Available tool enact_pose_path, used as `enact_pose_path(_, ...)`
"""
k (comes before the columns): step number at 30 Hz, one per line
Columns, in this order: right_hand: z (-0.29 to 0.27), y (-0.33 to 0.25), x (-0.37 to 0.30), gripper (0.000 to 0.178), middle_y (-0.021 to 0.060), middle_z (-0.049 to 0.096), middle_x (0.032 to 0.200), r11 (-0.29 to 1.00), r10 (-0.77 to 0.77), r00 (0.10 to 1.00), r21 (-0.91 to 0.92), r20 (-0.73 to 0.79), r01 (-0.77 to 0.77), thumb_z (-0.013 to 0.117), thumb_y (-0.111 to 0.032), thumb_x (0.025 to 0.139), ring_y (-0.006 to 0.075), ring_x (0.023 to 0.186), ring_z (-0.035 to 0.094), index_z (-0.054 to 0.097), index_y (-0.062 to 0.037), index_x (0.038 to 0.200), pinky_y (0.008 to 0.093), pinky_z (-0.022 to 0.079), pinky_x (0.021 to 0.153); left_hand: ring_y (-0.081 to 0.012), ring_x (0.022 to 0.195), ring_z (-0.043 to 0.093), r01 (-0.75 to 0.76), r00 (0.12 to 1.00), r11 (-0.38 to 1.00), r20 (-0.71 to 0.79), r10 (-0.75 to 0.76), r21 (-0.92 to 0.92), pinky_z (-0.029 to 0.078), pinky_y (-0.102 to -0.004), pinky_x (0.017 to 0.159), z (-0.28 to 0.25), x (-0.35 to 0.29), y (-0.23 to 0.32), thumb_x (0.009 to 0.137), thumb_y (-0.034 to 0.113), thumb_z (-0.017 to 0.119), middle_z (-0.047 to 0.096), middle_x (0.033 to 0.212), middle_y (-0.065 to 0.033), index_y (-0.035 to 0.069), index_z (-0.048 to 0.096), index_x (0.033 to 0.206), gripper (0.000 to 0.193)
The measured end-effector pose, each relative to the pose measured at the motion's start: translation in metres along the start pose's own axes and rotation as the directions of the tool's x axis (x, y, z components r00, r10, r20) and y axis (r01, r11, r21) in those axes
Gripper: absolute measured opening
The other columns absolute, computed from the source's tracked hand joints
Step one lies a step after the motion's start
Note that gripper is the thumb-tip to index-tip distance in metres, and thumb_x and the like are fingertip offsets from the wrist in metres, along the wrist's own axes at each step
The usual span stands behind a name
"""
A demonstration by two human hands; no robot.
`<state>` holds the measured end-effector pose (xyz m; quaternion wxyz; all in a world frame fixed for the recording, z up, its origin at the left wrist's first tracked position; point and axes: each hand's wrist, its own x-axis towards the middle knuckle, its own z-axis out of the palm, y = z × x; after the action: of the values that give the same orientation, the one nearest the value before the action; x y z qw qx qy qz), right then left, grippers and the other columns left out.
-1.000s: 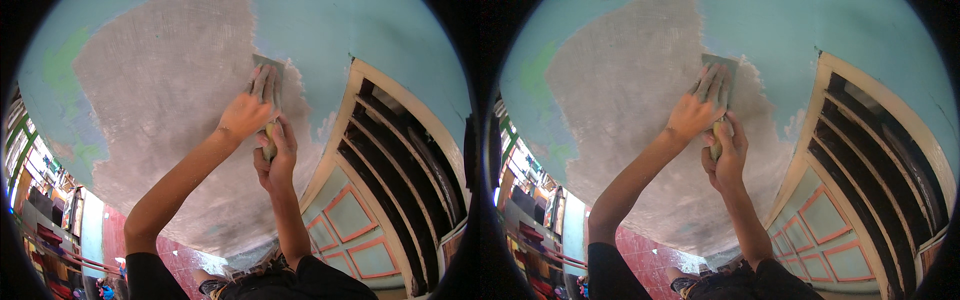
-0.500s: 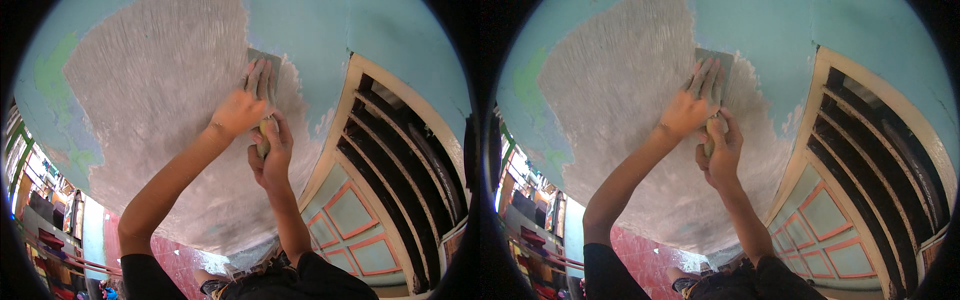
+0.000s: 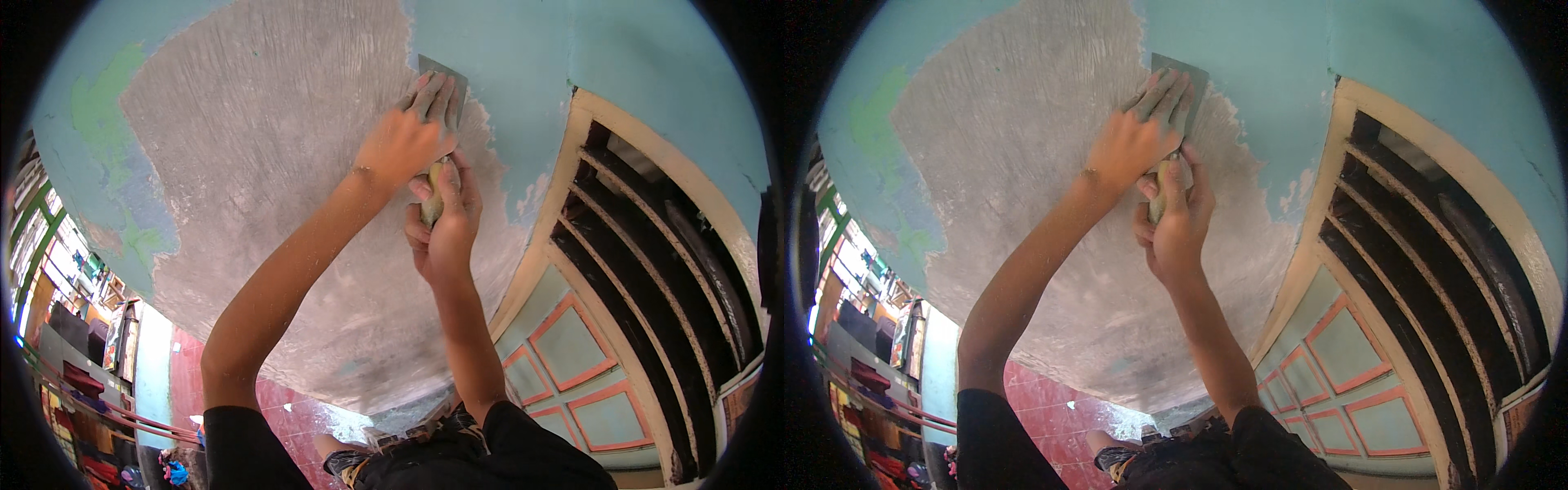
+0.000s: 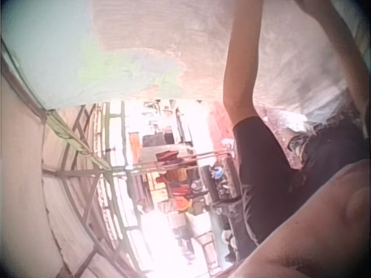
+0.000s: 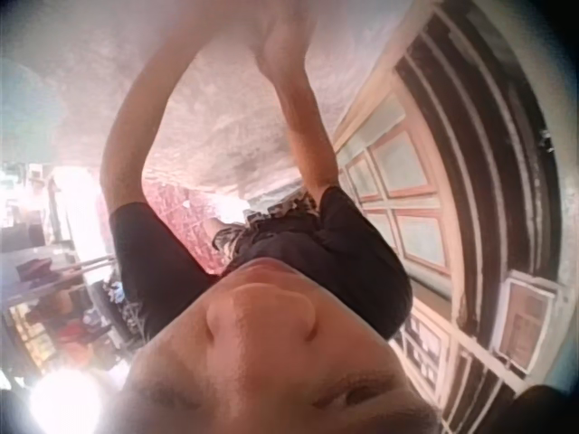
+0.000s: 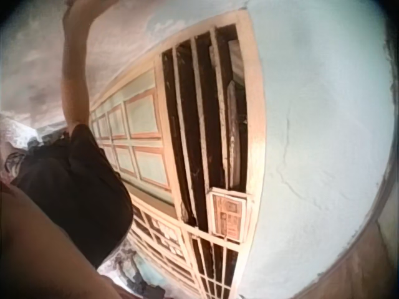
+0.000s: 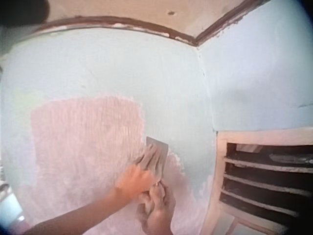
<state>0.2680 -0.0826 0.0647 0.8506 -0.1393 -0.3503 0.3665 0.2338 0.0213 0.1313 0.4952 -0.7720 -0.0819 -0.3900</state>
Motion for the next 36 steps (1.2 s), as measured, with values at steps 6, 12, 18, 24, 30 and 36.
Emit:
enact_pose_path(6, -0.027, -0.019, -0.012, 0.046, 0.0054, 0.051, 0.073, 0.98, 0.106, 0.994, -0.168, 0.0, -0.105, 0.049, -0.025, 0.1, 0.0042, 0.037, 0.029, 0.033, -0.006, 0.14, 0.0207, 0.021, 0.031, -0.0271, 0.125, 0.053, 0.093, 0.99, 0.996, 0.103, -0.094, 0.017, 0.049, -0.0317, 0.1, -0.011, -0.004, 0.024, 0.075, 0.009, 0.06, 0.055, 0.132, -0.0166, -0.004, 0.061, 0.12, 0.046)
enact_pose_path(12, -0.03, 0.0, -0.013, 0.045, 0.0051, 0.051, 0.074, 0.989, 0.119, 0.992, -0.089, 0.026, -0.117, 0.049, -0.025, 0.1, 0.0042, 0.037, 0.029, 0.034, -0.0094, 0.139, 0.0213, 0.023, 0.03, -0.0285, 0.126, 0.051, 0.088, 0.993, 0.994, 0.079, -0.093, 0.065, 0.044, -0.0341, 0.105, -0.019, -0.016, 0.019, 0.074, 0.01, 0.061, 0.056, 0.131, -0.0182, -0.005, 0.061, 0.119, 0.047)
enact_pose_path(18, -0.002, 0.016, -0.019, 0.047, 0.0054, 0.053, 0.075, 0.991, 0.085, 0.996, 0.104, -0.004, -0.084, 0.051, -0.027, 0.1, 0.0046, 0.039, 0.033, 0.032, -0.0083, 0.138, 0.0208, 0.027, 0.032, -0.0299, 0.127, 0.049, 0.008, 0.999, 1.0, 0.053, -0.007, -0.009, 0.046, -0.0352, 0.105, -0.012, -0.02, 0.003, 0.073, 0.008, 0.06, 0.055, 0.131, -0.016, -0.005, 0.059, 0.122, 0.051)
enact_pose_path(24, -0.015, 0.002, -0.011, 0.045, 0.0048, 0.051, 0.072, 0.995, 0.09, 0.996, -0.054, 0.018, -0.089, 0.05, -0.028, 0.1, 0.0044, 0.039, 0.032, 0.036, -0.004, 0.136, 0.0211, 0.025, 0.03, -0.0328, 0.127, 0.049, 0.019, 0.998, 0.999, 0.062, -0.021, 0.041, 0.043, -0.0386, 0.106, -0.008, -0.018, 0.009, 0.077, 0.012, 0.058, 0.054, 0.131, -0.0194, -0.009, 0.057, 0.123, 0.051)
enact_pose_path(30, -0.032, 0.001, -0.003, 0.041, 0.0044, 0.051, 0.07, 0.99, 0.059, 0.998, -0.131, 0.027, -0.055, 0.05, -0.027, 0.1, 0.0031, 0.037, 0.035, 0.038, -0.0028, 0.132, 0.0212, 0.024, 0.029, -0.0336, 0.128, 0.047, 0.009, 0.995, 0.994, 0.095, -0.02, 0.111, 0.039, -0.041, 0.109, -0.002, -0.013, 0.019, 0.078, 0.014, 0.057, 0.053, 0.133, -0.0211, -0.01, 0.055, 0.124, 0.052)
enact_pose_path(36, -0.019, 0.015, -0.003, 0.042, 0.0042, 0.051, 0.07, 0.995, 0.054, 0.998, -0.078, -0.037, -0.057, 0.05, -0.028, 0.1, 0.0042, 0.036, 0.032, 0.038, -0.0048, 0.133, 0.021, 0.024, 0.029, -0.0333, 0.128, 0.047, -0.074, 0.994, 0.99, 0.087, 0.064, 0.117, 0.038, -0.0399, 0.11, -0.001, -0.016, 0.001, 0.078, 0.013, 0.058, 0.053, 0.132, -0.0213, -0.009, 0.056, 0.123, 0.05)
